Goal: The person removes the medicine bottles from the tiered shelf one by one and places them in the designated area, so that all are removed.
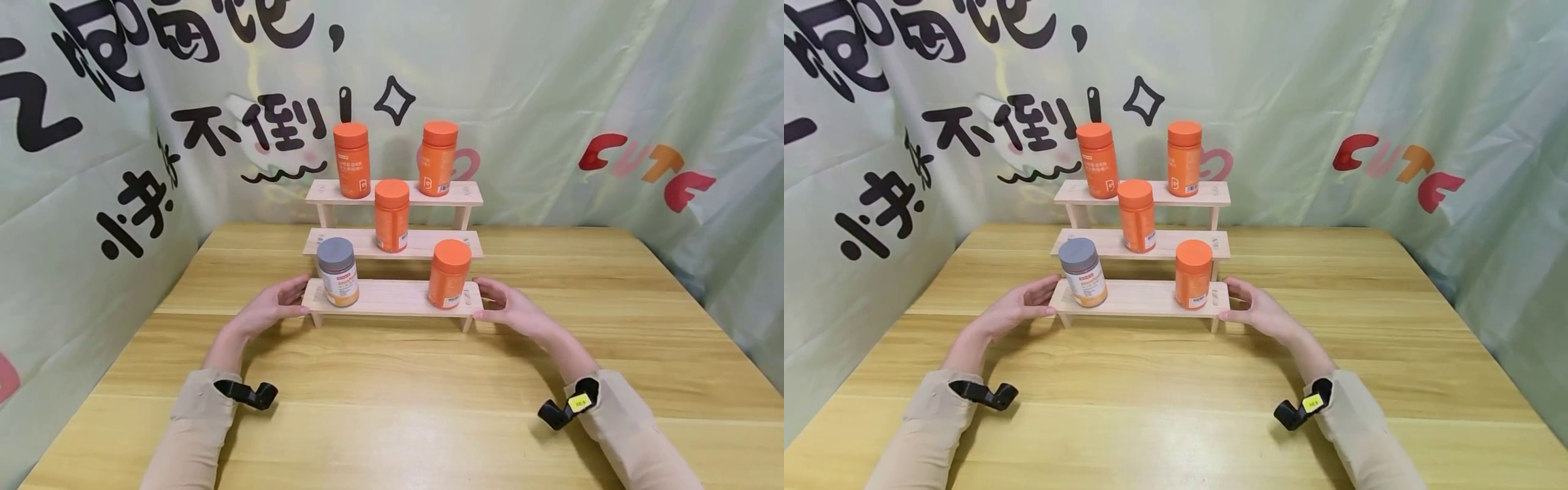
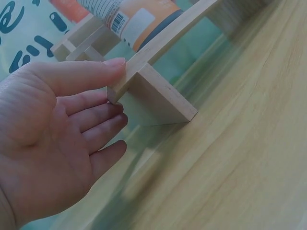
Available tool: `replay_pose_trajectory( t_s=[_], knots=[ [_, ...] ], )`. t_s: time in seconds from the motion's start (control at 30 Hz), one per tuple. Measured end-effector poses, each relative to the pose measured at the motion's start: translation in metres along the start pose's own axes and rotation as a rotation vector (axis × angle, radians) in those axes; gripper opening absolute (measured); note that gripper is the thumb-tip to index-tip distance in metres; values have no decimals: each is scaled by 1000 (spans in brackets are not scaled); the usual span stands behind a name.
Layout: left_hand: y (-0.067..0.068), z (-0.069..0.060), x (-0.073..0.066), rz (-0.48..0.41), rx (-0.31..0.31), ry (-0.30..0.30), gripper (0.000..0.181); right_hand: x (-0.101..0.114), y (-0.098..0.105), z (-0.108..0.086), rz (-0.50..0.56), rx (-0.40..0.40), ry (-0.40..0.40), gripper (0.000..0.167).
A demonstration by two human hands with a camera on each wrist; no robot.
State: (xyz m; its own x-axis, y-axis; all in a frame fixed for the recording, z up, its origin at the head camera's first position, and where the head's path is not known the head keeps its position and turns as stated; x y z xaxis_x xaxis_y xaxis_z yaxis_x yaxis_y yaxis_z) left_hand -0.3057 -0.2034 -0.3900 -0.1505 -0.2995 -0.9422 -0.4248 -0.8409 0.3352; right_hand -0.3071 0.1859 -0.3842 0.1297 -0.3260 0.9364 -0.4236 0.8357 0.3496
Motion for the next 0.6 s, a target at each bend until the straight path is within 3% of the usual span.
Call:
replay_pose_trajectory(
  t_s=[0.3,0.6],
  knots=[
    [-2,1,-2,-3,14,0,79,14,12,-7,-23,-29,50,69],
    [-4,0,-4,-21,26,-2,79,58,42,-16,-7,-138,111,65]
  ],
)
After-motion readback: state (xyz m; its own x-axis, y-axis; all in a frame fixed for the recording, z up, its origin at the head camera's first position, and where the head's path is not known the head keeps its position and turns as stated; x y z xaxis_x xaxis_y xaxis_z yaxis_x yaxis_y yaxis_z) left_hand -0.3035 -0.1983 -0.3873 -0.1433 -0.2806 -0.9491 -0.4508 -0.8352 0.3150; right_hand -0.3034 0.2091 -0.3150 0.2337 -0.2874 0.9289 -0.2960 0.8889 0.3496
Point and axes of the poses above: each hand's wrist, its own z-axis towards the middle knuckle, its own y-axis out of the back of the hand, x = y × z, the point moved 8 cm from there along z, towards the middle knuckle, and after that the axes turned 4 degrees about z, right-handed, at the moved point
